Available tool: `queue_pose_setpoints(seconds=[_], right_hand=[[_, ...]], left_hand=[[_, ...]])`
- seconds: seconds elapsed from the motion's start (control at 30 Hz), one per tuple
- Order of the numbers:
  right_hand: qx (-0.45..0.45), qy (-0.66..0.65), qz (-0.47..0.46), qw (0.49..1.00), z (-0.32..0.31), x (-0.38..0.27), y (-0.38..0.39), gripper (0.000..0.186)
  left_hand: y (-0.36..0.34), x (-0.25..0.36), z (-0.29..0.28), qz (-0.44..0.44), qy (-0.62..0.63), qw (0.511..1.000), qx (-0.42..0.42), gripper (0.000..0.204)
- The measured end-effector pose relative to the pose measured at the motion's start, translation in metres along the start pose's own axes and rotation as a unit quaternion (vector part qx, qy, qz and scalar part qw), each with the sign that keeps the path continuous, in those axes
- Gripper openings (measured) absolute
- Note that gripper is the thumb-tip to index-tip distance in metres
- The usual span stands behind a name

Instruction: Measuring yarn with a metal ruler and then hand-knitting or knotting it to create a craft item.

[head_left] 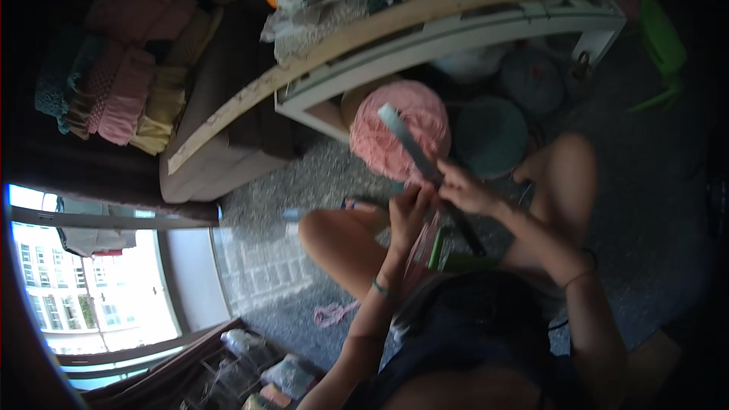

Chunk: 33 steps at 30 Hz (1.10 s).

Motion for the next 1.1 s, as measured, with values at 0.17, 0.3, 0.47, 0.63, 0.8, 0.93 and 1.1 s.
queue_pose_setpoints(seconds=[0.17,0.3,0.47,0.63,0.8,0.93,1.1], right_hand=[[0.032,0.169,-0.04,0.984,0.013,-0.005,-0.001,0.077],[0.079,0.277,0.003,0.958,0.02,0.006,0.0,0.081],[0.124,0.302,-0.075,0.942,0.011,0.009,-0.003,0.082],[0.143,-0.038,0.034,0.988,-0.068,-0.059,-0.022,0.071],[0.191,-0.199,-0.009,0.961,-0.203,-0.151,-0.051,0.044],[0.353,-0.281,-0.055,0.891,-0.345,-0.176,-0.081,0.035],[0.439,-0.216,-0.041,0.871,-0.467,-0.182,-0.112,0.03]], left_hand=[[0.006,0.004,0.002,0.034,-0.04,0.996,0.074,0.02],[0.006,-0.006,0.005,0.031,-0.075,0.988,0.133,0.019],[-0.003,-0.026,-0.002,0.033,-0.033,0.982,0.182,0.019],[-0.006,-0.013,-0.007,-0.084,0.143,0.984,0.069,0.024],[-0.012,-0.01,0.007,-0.016,0.021,0.999,-0.038,0.025],[-0.04,-0.013,0.024,0.024,-0.129,0.961,-0.242,0.02],[-0.061,-0.056,0.045,0.05,-0.218,0.914,-0.338,0.018]])
Point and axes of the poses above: each hand's wrist, its own y-axis away from the middle knuckle, its own z-axis out of the palm, x = y × z, the point moved 1 cm from there along -y, towards the middle knuckle, and after that the axes turned 2 degrees about y, right-handed, at the moved point
